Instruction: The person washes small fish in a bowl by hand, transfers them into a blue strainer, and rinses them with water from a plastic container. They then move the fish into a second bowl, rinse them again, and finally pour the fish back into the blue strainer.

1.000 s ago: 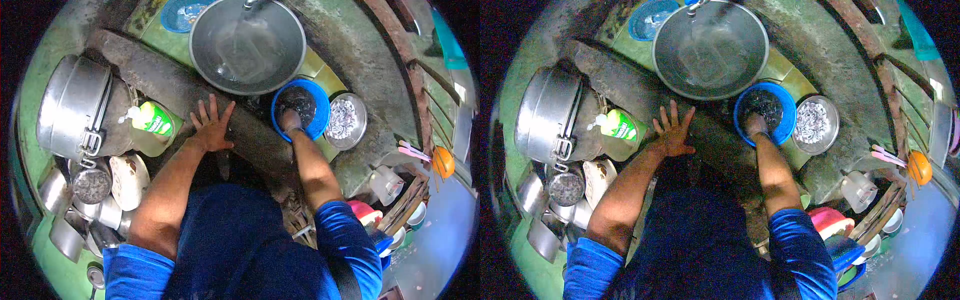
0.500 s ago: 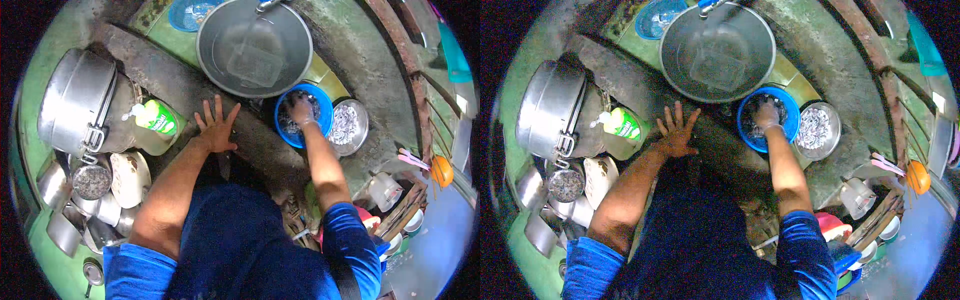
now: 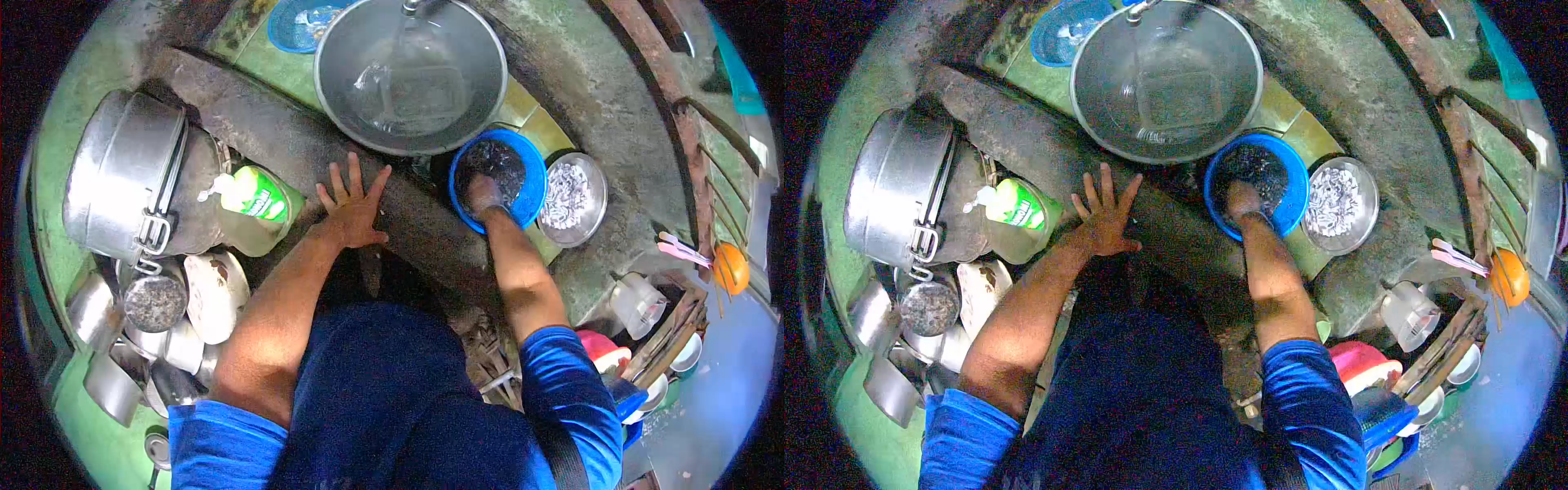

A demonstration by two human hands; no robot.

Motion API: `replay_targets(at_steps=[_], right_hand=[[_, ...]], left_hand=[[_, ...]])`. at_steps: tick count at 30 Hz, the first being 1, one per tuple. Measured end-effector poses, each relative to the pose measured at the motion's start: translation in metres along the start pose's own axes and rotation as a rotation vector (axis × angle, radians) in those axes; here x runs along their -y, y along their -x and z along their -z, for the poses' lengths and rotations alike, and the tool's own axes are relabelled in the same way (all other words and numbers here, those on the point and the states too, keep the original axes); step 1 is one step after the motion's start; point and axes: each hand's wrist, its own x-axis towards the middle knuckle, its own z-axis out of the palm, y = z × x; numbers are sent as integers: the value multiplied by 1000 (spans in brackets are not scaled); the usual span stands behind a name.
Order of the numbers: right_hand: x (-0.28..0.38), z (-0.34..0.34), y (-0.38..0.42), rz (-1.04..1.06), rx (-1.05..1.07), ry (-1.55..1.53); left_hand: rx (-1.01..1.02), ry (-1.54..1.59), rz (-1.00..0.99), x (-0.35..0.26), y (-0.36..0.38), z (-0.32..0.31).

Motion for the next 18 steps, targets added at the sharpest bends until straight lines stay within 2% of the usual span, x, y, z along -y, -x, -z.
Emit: replay_targets(at_steps=[2,4,7,9,11,12,13,15,16,17,18], right_hand=[[-6,-3,2,-10,56,1],[-23,-21,-8,72,-74,97],[-7,23,18,-19,-6,82],[-17,36,20,-40,-85,71],[-27,54,17,-60,-187,-121],[-34,77,15,-292,130,-479],[-59,58,-1,-185,-42,-615],[-31,104,25,-69,-264,-617],[-25,103,28,7,-200,-652],[-45,72,7,23,-144,-365],[-47,49,8,43,-140,-216]], left_hand=[[2,-9,1,-1,1,-1],[-1,11,-8,-1,1,1],[-17,16,-14,2,0,-1],[-20,20,-27,5,0,-2],[-21,23,-42,5,0,-2],[-19,19,-35,4,0,-2],[-15,13,-27,4,0,-2],[-10,20,-25,3,1,-1],[-8,25,-23,2,1,1],[-9,23,-25,2,1,1],[-7,21,-27,2,1,0]])
